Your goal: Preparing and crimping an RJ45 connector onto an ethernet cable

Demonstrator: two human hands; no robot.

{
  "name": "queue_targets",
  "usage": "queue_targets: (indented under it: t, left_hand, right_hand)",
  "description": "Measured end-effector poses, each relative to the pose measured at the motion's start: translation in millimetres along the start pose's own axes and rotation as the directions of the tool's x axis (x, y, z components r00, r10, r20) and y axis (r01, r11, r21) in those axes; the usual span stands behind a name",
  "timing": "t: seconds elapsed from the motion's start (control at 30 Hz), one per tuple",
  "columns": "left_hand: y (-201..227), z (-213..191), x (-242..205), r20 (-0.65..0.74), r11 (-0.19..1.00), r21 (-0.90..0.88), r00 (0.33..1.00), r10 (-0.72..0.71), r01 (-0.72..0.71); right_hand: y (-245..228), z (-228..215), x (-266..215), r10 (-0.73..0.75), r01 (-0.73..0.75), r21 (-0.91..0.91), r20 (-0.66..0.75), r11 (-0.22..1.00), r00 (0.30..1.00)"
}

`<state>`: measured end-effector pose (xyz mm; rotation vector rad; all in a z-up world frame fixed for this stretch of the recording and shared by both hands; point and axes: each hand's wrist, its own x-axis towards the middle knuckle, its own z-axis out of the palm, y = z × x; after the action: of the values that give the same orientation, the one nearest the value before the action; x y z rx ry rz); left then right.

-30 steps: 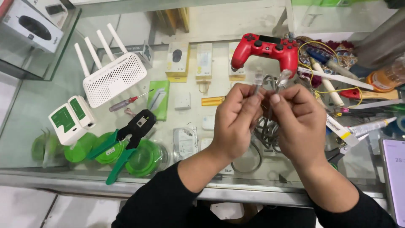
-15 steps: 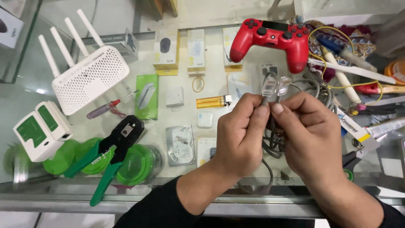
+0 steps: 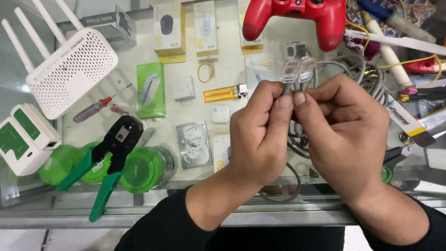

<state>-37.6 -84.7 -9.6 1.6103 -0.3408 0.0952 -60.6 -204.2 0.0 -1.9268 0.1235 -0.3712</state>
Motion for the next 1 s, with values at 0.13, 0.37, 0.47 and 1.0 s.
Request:
queue_targets:
  t: [0.13, 0.37, 0.47, 1.0]
  left_hand:
    - [0.0, 0.0, -0.2, 0.0, 1.0, 0.015, 1.0, 0.014, -0.014]
    - [4.0, -0.8, -0.1, 0.004, 0.999, 0.031, 1.0, -0.011, 0.011]
    - [2.5, -0.2, -1.8, 0.028, 0.999, -0.046, 1.0, 0.001, 0.0]
    - [4.7, -1.4, -0.8, 0.026, 1.0, -0.027, 1.0, -0.001, 0.002]
  right_hand:
    - [0.1, -0.3, -0.6, 0.006, -0.006, -0.001, 0.005, 1.0, 1.0]
    - [1.8, -3.0, -1.6, 0.019, -0.019, -0.009, 0.019, 1.0, 1.0]
    - [5.5, -4.5, -3.7, -0.031, 0.032, -0.044, 0.03, 0.998, 0.999]
    - [4.2, -3.8, -2.9, -0.058, 0.059, -0.033, 0.02, 0.998, 0.998]
